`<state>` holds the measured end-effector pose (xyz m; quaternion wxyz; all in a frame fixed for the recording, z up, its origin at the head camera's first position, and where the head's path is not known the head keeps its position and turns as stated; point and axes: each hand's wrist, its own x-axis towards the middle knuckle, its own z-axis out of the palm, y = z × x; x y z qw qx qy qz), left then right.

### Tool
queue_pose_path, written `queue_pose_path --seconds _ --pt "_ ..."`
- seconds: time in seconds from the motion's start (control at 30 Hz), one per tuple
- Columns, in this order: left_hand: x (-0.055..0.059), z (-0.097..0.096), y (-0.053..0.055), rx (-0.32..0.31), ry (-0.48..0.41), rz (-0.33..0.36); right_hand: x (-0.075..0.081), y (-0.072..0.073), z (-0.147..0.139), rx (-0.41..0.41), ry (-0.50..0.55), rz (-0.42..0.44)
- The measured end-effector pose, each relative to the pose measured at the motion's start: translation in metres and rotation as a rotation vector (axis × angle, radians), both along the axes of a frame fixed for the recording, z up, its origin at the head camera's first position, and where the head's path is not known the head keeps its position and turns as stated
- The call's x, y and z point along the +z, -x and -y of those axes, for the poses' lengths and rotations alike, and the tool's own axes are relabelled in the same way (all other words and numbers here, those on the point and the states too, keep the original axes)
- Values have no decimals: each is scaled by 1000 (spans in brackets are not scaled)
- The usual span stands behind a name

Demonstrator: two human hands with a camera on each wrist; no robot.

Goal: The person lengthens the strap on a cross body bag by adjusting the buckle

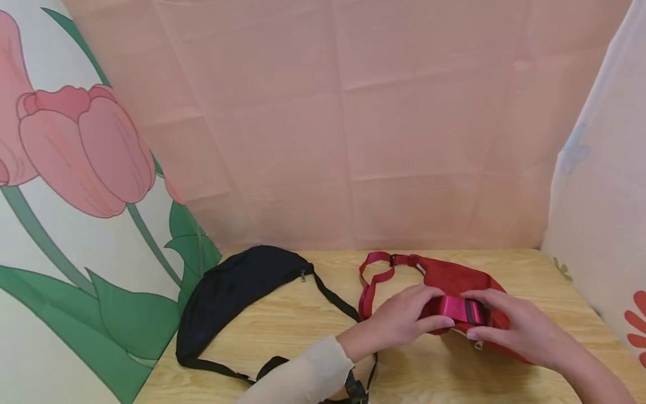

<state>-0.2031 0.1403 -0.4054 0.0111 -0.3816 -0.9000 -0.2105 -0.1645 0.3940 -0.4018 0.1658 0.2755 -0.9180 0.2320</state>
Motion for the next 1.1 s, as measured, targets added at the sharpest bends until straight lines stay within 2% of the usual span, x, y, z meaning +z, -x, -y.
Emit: queue_pose_path --seconds 0.13,0.3,0.43,0.63,0.87,1.1 --pt "0 -1 1 -12 -27 -2 -4 1 -1 11 7 -36" --pt "-4 -4 1 -6 33 -9 -6 2 -3 5 19 -65" --pt "-7 -6 2 -2 72 -9 -8 1 -4 5 38 -44" --pt "-6 -9 5 4 69 -17 -10 1 -8 37 99 8" --pt "-7 -10 6 0 49 -24 -10 3 -4 27 102 20" --pt "-9 -11 5 7 38 -20 -10 5 2 86 126 13"
